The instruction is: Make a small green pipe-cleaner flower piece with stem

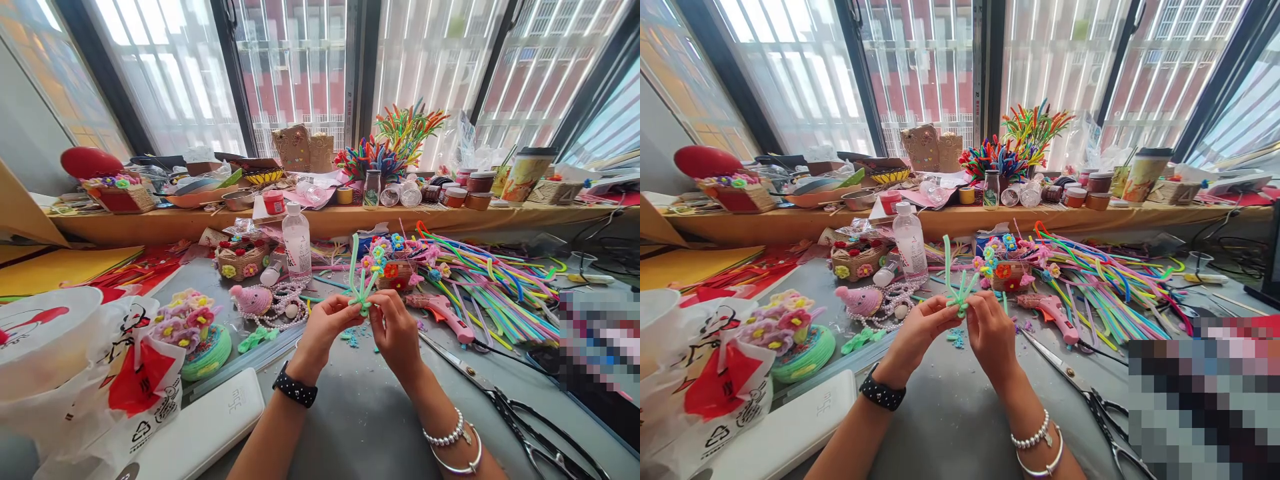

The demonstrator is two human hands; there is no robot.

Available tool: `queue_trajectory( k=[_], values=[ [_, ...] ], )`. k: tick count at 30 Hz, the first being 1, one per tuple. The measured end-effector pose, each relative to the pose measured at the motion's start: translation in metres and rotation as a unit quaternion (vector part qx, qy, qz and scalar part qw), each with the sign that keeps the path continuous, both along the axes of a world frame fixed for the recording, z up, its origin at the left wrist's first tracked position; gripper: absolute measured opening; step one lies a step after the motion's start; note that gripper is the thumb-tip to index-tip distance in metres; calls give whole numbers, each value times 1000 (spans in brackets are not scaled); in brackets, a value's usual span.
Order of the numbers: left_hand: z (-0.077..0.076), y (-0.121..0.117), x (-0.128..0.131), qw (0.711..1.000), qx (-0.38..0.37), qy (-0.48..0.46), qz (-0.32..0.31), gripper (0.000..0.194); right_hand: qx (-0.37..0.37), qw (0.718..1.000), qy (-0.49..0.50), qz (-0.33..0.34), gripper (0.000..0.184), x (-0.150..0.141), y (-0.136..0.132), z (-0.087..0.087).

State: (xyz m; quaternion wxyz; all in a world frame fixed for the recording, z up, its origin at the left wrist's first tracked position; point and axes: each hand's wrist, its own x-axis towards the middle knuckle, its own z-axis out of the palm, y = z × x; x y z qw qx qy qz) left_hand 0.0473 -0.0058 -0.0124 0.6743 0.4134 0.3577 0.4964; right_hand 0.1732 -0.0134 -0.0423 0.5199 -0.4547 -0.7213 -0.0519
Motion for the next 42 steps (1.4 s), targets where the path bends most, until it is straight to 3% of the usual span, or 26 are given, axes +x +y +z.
queue_trajectory(
  k=[3,6,11,15,17,20,22,24,28,30,34,37,39,42],
  values=[
    [-1,0,1,996,54,66,28,20,-18,1000,-6,-10,10,0,0,-1],
    [-3,-1,2,966,160,184,82,14,-35,999,-7,-30,9,-1,1,-2],
    [-6,-6,5,845,347,373,164,11,-69,996,37,-43,10,-8,3,-2],
    [-10,-9,9,766,427,451,166,18,-157,974,164,3,13,-11,5,-1],
    [-12,-9,11,734,451,485,148,22,-232,933,270,48,13,-10,7,-1],
    [-16,-8,11,708,476,508,122,25,-378,804,438,140,18,-8,10,-2],
    [-17,-7,10,714,481,497,111,25,-438,733,485,186,21,-6,11,-2],
    [-18,-7,8,729,481,477,102,24,-465,704,490,219,21,-4,11,-1],
    [-15,-7,6,764,468,432,100,23,-501,617,533,289,21,-2,9,0],
    [-12,-7,6,790,443,406,123,20,-495,599,557,293,20,-2,8,2],
    [-5,-5,2,868,336,320,177,9,-440,659,540,283,23,-1,6,8],
    [-2,-2,-1,939,217,218,157,15,-389,724,509,257,28,1,6,10],
    [0,0,-1,965,159,171,123,18,-367,760,484,232,32,1,6,10],
    [1,1,0,980,111,141,82,22,-353,793,444,222,32,0,6,9]
  ],
)
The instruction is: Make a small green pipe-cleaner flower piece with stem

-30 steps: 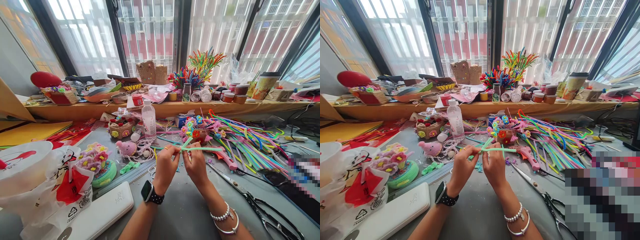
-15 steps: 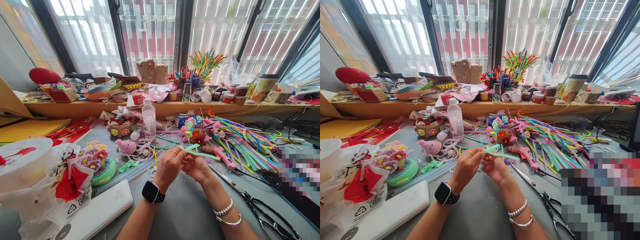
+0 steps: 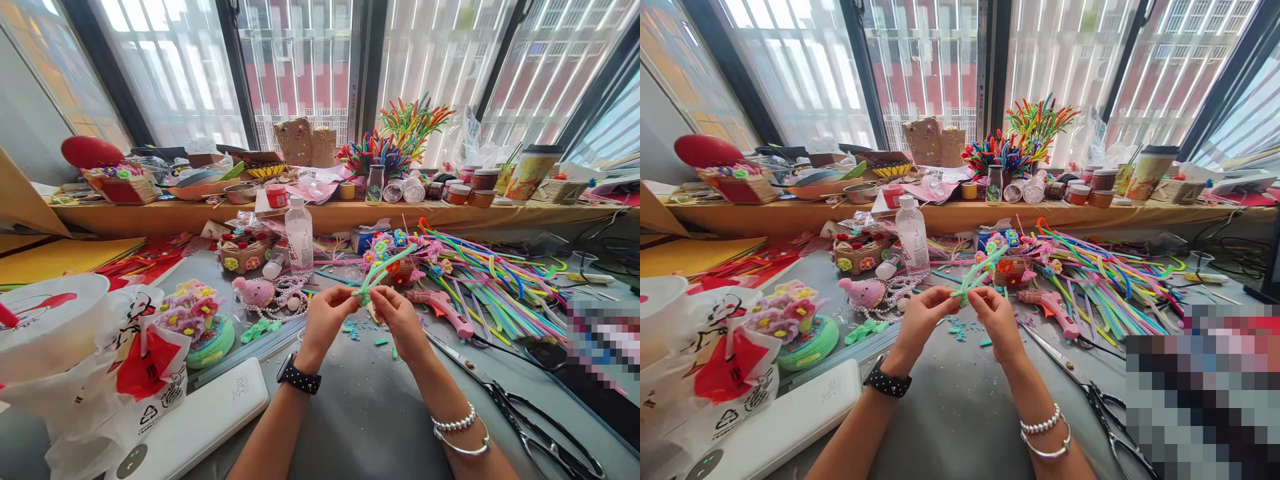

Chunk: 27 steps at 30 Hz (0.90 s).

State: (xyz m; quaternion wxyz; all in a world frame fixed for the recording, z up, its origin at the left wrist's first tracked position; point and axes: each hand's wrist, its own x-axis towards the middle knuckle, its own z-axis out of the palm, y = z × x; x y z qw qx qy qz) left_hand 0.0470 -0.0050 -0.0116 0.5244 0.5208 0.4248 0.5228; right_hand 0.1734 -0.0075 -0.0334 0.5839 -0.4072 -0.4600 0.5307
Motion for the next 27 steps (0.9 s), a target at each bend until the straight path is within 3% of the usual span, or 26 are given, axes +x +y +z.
queue_trajectory(
  k=[10,16,21,24,27],
  values=[
    [1,1,0,998,-54,-24,-16,20,76,987,-133,-42,28,2,1,-6],
    [2,1,-4,992,-98,-44,-70,17,138,975,-166,-55,25,1,-2,-3],
    [1,1,-5,992,-90,-53,-72,18,20,999,28,39,26,-1,-2,-5],
    [1,1,-4,992,-82,-60,-79,18,-76,982,133,108,26,-1,-2,-4],
    [1,1,-4,991,-74,-60,-92,18,-118,968,173,139,25,-1,-3,-3]
  ],
)
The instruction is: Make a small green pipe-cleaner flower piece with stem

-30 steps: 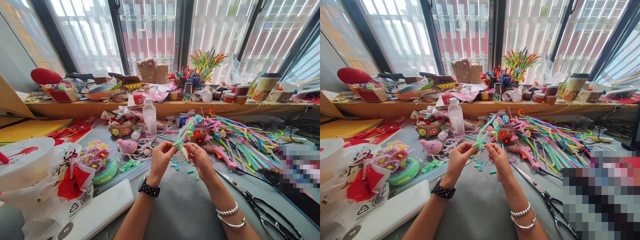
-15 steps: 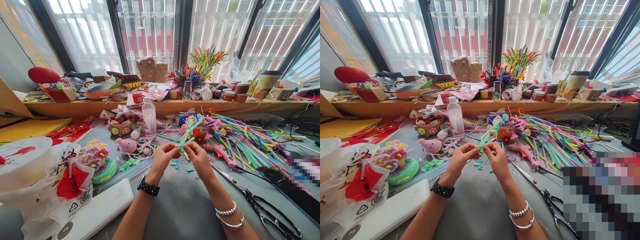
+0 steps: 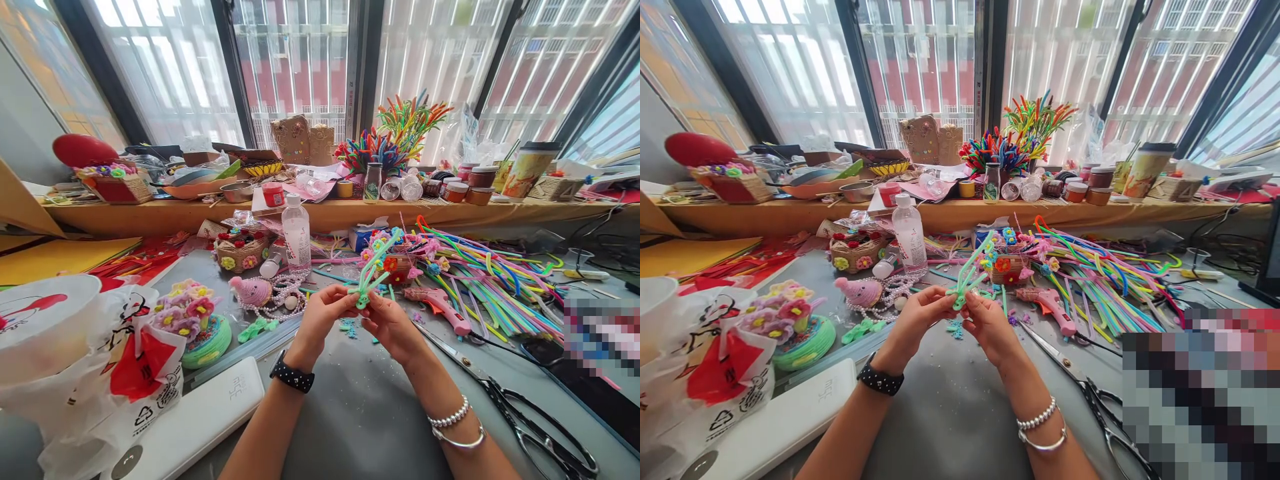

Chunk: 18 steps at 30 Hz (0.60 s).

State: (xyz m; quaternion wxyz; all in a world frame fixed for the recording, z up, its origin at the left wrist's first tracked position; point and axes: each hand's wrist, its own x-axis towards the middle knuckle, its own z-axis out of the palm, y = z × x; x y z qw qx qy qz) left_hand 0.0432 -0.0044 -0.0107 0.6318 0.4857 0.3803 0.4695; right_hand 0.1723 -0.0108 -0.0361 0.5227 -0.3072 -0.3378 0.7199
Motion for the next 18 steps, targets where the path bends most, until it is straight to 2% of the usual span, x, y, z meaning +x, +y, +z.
queue_trajectory(
  k=[15,18],
  values=[
    [-1,-1,2,1000,-7,-10,15,19,75,997,-7,0,23,-3,1,-3],
    [-1,2,-2,1000,3,5,10,19,102,993,-49,-34,24,-1,3,-1]
  ],
)
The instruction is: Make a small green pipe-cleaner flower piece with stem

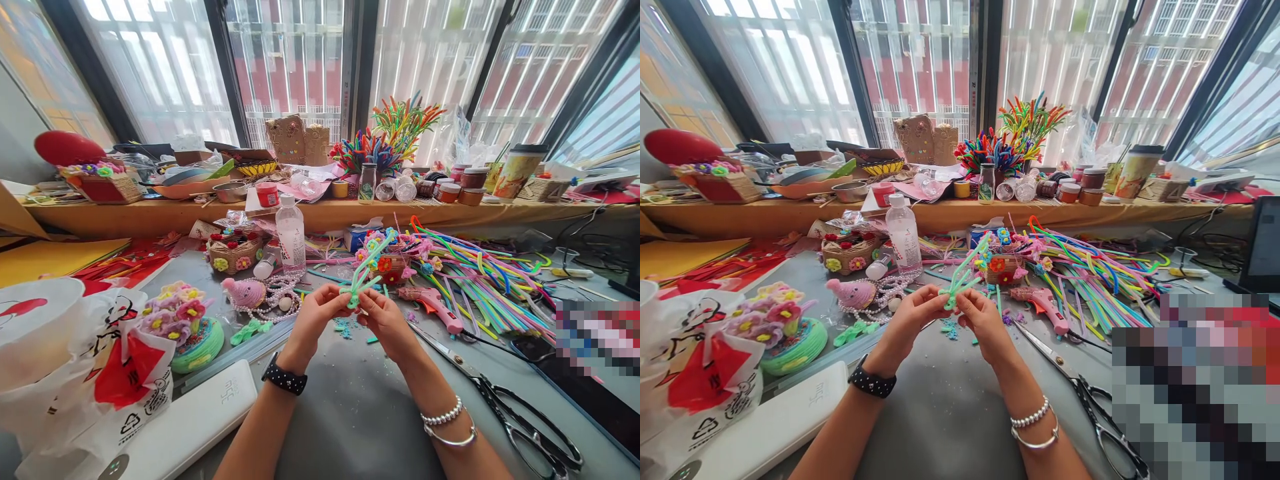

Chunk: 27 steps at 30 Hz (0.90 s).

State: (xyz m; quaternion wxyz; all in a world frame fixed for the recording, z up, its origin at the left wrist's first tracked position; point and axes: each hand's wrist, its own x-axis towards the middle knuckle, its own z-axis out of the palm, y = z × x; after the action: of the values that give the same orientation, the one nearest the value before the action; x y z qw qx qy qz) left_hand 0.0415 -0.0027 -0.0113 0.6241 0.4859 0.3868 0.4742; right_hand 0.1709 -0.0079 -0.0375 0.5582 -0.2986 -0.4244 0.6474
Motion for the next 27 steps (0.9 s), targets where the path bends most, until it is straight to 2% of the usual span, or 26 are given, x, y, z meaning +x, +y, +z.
queue_trajectory(
  k=[4,8,11,16,22,27],
  values=[
    [2,4,-7,998,10,49,-32,21,34,993,-77,-80,29,6,3,2],
    [3,4,-9,994,13,98,-51,22,60,982,-128,-122,25,9,3,3],
    [3,2,-7,994,17,98,-41,22,77,975,-147,-151,23,9,1,3],
    [3,0,-2,992,26,105,-59,21,103,960,-178,-191,22,7,0,4],
    [1,-1,5,998,24,53,-13,26,90,967,-102,-216,19,6,3,1],
    [1,-2,4,999,0,-14,38,29,78,973,-110,-186,18,7,-1,3]
  ],
)
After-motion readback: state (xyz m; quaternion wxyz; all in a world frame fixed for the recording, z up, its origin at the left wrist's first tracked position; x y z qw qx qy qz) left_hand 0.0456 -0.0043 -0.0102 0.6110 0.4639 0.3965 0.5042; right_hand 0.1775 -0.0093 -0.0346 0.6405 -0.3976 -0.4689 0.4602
